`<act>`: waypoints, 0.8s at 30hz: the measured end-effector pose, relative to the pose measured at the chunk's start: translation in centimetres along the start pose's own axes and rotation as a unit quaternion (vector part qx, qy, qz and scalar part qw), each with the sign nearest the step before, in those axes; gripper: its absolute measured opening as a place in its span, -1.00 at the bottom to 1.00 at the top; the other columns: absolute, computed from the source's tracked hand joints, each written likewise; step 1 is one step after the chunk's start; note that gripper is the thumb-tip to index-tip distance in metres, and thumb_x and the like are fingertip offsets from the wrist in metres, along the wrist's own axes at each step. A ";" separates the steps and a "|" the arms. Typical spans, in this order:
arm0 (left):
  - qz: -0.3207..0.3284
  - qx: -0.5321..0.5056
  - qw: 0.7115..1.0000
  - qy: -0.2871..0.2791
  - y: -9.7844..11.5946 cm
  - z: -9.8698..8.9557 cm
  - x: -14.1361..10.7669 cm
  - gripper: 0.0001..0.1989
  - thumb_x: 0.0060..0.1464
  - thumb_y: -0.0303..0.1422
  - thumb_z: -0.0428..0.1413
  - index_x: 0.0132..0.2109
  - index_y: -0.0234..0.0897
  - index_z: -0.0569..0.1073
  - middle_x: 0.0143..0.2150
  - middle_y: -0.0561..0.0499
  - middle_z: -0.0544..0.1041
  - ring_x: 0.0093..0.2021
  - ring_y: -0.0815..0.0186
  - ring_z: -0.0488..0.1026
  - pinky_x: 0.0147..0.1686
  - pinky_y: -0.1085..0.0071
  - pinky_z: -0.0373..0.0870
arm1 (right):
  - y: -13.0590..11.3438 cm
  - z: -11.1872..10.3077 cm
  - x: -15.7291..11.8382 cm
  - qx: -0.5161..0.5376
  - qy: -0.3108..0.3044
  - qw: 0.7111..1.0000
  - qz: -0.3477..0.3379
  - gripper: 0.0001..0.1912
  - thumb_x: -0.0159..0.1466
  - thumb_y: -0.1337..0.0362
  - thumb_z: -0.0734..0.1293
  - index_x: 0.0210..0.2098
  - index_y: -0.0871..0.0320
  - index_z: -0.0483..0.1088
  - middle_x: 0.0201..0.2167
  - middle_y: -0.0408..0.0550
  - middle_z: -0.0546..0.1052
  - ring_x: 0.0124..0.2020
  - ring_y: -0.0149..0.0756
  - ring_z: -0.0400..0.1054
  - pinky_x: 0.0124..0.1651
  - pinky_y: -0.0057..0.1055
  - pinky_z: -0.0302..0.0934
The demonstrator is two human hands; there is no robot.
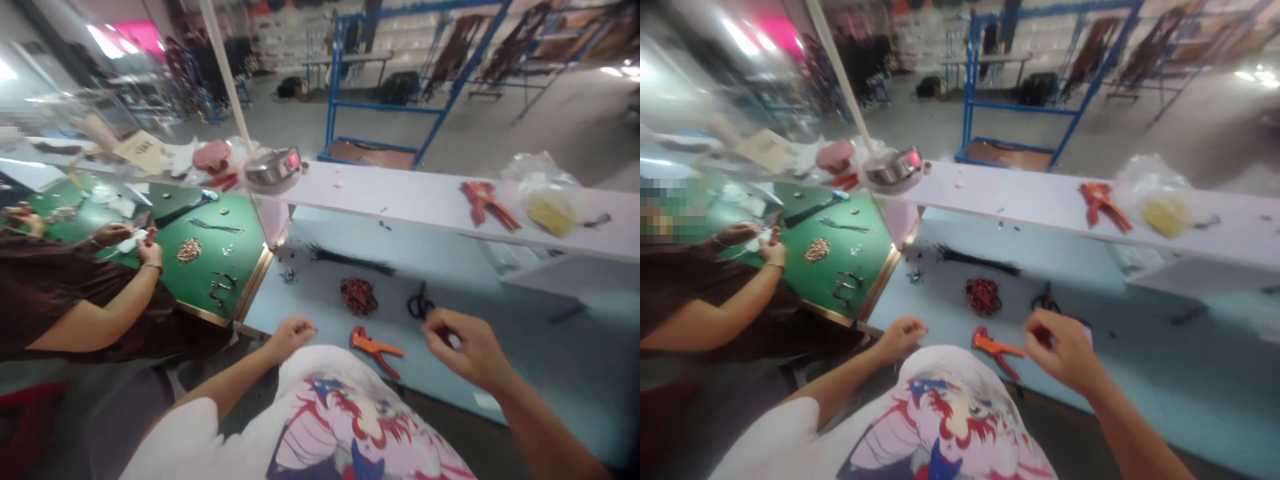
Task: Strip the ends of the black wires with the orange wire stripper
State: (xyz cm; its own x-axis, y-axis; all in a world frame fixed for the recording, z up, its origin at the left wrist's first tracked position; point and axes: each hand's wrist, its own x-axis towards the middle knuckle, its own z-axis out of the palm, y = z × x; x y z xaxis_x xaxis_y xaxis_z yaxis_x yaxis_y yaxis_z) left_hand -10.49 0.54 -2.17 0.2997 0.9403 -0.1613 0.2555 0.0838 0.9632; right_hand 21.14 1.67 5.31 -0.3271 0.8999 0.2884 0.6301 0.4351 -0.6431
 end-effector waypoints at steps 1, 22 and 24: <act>-0.013 -0.008 1.000 0.018 -0.1 -0.2 0.3 -0.78 0.01 -0.24 0.05 -0.40 -0.32 0.43 -0.62 0.12 0.29 -0.60 0.49 0.11 -0.58 0.52 0.08 | 0.6 0.5 0.4 0.001 -0.044 0.999 0.029 -0.86 0.07 0.42 0.24 -0.52 0.03 0.34 -0.62 -0.09 0.42 -0.64 -0.35 0.23 -0.53 -0.37 0.10; 0.024 -0.158 0.987 0.012 3.8 6.9 2.3 -0.77 0.08 -0.22 0.09 -0.29 -0.33 0.38 -0.62 0.17 0.21 -0.61 0.52 0.08 -0.60 0.51 0.01 | -2.8 8.4 0.8 0.260 0.055 0.962 0.069 -0.92 0.24 0.32 0.29 -0.31 0.20 0.40 -0.34 -0.13 0.40 -0.32 -0.48 0.29 -0.26 -0.53 0.22; 0.026 -0.160 0.987 -0.001 3.7 7.2 2.3 -0.78 0.08 -0.23 0.09 -0.28 -0.33 0.38 -0.60 0.16 0.23 -0.60 0.52 0.10 -0.60 0.50 0.01 | -2.5 8.1 0.5 0.242 0.087 0.963 0.080 -0.86 0.25 0.36 0.27 -0.44 0.21 0.37 -0.41 -0.17 0.36 -0.39 -0.52 0.23 -0.28 -0.54 0.17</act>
